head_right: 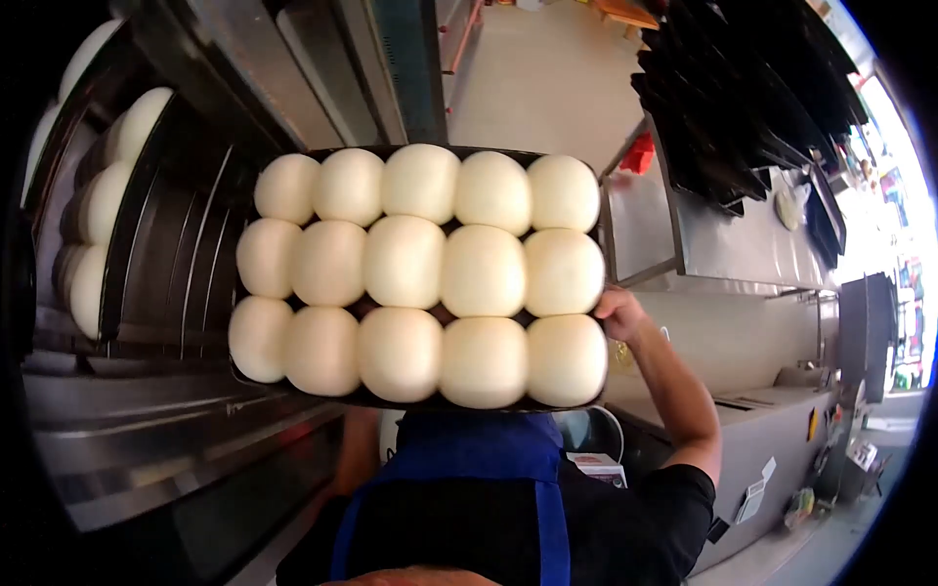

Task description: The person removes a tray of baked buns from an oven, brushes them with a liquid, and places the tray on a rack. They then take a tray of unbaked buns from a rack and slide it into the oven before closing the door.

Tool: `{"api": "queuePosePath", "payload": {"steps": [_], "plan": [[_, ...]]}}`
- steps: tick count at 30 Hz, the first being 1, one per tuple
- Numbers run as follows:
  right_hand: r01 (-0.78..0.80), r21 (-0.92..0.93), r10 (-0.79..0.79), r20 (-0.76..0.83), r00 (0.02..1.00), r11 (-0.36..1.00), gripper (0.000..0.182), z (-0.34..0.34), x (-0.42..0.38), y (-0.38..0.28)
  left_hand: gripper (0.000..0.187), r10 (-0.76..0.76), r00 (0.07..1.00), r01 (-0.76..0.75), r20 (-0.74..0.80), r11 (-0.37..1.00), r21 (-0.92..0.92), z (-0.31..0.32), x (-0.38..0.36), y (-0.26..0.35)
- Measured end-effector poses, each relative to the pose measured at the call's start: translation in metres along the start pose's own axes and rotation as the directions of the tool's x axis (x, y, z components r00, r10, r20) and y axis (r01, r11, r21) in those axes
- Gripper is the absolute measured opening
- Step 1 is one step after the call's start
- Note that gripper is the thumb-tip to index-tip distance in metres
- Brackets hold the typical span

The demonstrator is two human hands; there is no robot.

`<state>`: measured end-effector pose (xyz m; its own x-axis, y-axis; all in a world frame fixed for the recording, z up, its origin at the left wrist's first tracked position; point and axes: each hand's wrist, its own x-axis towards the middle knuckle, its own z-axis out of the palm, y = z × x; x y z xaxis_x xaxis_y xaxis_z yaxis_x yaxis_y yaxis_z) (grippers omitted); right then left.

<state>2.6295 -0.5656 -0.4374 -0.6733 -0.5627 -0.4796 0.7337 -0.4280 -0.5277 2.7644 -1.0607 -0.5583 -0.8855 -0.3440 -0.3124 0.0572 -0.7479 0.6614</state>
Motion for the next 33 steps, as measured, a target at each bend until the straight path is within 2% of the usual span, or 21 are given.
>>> {"api": "queuePosePath", "payload": {"steps": [3,6,10,13,17,20,22,26,28,30,31,32,33], "plan": [[0.058,-0.041,-0.064,-0.169,0.984,0.997,0.09,-0.034,-0.06,-0.018,0.056,-0.182,0.981,0.182,0.061,0.983,0.007,0.01,-0.005,-0.061],[0.096,-0.032,-0.101,-0.27,0.957,0.995,0.092,-0.035,-0.106,-0.034,0.057,-0.318,0.938,0.315,0.139,0.948,0.046,0.036,0.007,-0.105],[0.172,0.005,-0.159,-0.355,0.921,0.985,0.093,-0.06,-0.127,-0.035,0.058,-0.391,0.885,0.37,0.254,0.92,0.127,0.077,0.06,-0.137],[0.313,0.004,-0.282,-0.422,0.862,0.95,0.093,-0.072,-0.115,-0.035,0.058,-0.405,0.856,0.374,0.321,0.914,0.157,0.116,0.108,-0.154],[0.373,0.153,-0.293,-0.381,0.877,0.915,0.087,-0.112,-0.075,-0.036,0.059,-0.368,0.841,0.342,0.396,0.93,0.137,0.185,0.181,-0.172],[0.438,0.142,-0.359,-0.381,0.852,0.888,0.082,-0.113,-0.036,-0.055,0.06,-0.343,0.839,0.326,0.422,0.938,0.115,0.231,0.226,-0.18],[0.396,0.211,-0.275,-0.442,0.854,0.893,0.08,-0.143,-0.005,-0.059,0.06,-0.328,0.836,0.313,0.439,0.944,0.108,0.253,0.26,-0.191],[0.484,0.233,-0.321,-0.504,0.802,0.844,0.077,-0.169,0.07,-0.079,0.059,-0.28,0.806,0.276,0.521,0.957,0.088,0.29,0.366,-0.224],[0.482,0.293,-0.267,-0.551,0.791,0.825,0.079,-0.178,0.11,-0.087,0.058,-0.261,0.784,0.268,0.563,0.961,0.073,0.306,0.417,-0.236],[0.485,0.346,-0.272,-0.51,0.816,0.803,0.079,-0.177,0.155,-0.1,0.057,-0.177,0.857,0.04,0.483,0.959,0.281,0.329,0.47,-0.246],[0.502,0.364,-0.279,-0.516,0.81,0.784,0.079,-0.171,0.176,-0.108,0.06,-0.158,0.846,-0.009,0.51,0.951,0.309,0.343,0.495,-0.249],[0.514,0.378,-0.281,-0.523,0.805,0.77,0.079,-0.162,0.198,-0.119,0.06,-0.163,0.838,0.001,0.521,0.955,0.297,0.361,0.527,-0.253],[0.52,0.388,-0.27,-0.54,0.797,0.761,0.08,-0.158,0.221,-0.129,0.055,-0.248,0.817,0.09,0.521,0.947,0.309,0.378,0.558,-0.255]]}}
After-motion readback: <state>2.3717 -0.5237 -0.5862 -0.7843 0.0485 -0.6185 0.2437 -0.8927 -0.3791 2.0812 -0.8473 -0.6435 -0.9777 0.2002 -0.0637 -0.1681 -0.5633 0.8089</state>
